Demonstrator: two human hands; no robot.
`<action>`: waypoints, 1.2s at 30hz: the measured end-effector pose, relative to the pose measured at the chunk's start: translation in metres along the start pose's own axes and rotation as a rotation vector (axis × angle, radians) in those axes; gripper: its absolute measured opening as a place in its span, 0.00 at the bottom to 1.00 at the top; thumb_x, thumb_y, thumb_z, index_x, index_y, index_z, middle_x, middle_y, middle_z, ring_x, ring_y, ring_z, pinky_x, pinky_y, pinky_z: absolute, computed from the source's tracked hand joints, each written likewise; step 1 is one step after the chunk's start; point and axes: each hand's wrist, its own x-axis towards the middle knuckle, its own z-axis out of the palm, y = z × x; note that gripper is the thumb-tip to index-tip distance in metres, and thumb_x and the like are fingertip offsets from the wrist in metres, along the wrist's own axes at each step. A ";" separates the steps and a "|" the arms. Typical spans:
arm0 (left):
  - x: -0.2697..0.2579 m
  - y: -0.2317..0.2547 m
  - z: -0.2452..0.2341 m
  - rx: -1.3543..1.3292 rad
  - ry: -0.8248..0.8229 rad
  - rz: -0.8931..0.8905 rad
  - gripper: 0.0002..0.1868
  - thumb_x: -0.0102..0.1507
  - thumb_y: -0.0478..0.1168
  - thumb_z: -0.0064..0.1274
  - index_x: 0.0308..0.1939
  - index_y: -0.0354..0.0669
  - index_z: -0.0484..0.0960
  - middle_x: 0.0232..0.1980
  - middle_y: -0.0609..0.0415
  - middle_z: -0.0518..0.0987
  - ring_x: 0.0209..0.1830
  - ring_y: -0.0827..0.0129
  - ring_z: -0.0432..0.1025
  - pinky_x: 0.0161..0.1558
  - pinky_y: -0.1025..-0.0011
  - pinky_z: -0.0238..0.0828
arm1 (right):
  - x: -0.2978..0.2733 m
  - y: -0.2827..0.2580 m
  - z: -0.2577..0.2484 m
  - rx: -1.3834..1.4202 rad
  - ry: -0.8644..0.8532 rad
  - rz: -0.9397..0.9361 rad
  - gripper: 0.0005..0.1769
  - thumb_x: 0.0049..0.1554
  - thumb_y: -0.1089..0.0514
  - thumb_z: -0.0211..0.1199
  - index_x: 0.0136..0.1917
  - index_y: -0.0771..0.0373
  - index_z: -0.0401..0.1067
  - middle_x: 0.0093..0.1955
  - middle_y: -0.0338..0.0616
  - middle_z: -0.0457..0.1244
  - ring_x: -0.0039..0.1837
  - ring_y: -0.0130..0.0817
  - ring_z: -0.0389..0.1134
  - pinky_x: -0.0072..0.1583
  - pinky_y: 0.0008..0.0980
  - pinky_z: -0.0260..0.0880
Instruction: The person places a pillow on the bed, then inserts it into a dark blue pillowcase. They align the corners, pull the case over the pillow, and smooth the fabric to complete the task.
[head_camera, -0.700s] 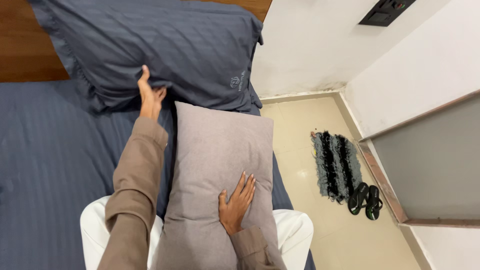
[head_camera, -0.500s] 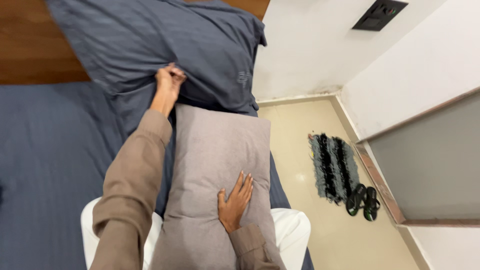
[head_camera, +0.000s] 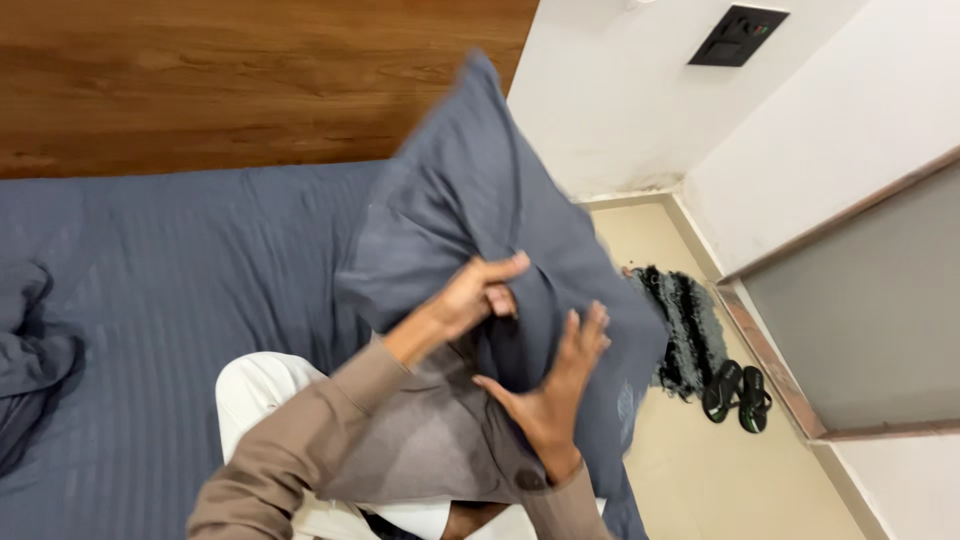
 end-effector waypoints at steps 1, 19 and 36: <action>-0.001 -0.022 0.006 -0.038 -0.093 -0.003 0.17 0.75 0.46 0.53 0.35 0.41 0.76 0.24 0.60 0.68 0.23 0.73 0.66 0.34 0.71 0.69 | 0.007 0.001 0.003 -0.038 -0.040 0.094 0.68 0.34 0.47 0.80 0.79 0.66 0.47 0.80 0.62 0.44 0.80 0.59 0.43 0.75 0.56 0.40; -0.102 -0.071 -0.208 1.143 0.726 -0.133 0.31 0.64 0.58 0.50 0.59 0.35 0.75 0.55 0.42 0.81 0.50 0.55 0.79 0.53 0.61 0.75 | -0.036 0.177 -0.249 -1.162 -0.910 0.198 0.43 0.43 0.40 0.70 0.69 0.56 0.68 0.41 0.52 0.70 0.46 0.49 0.74 0.49 0.45 0.76; -0.053 -0.096 -0.234 0.930 0.883 -0.440 0.66 0.59 0.83 0.33 0.78 0.24 0.50 0.76 0.21 0.58 0.79 0.37 0.55 0.76 0.53 0.53 | -0.168 0.227 -0.077 -0.403 -2.182 0.427 0.22 0.58 0.46 0.56 0.64 0.48 0.73 0.45 0.46 0.72 0.46 0.37 0.75 0.50 0.37 0.76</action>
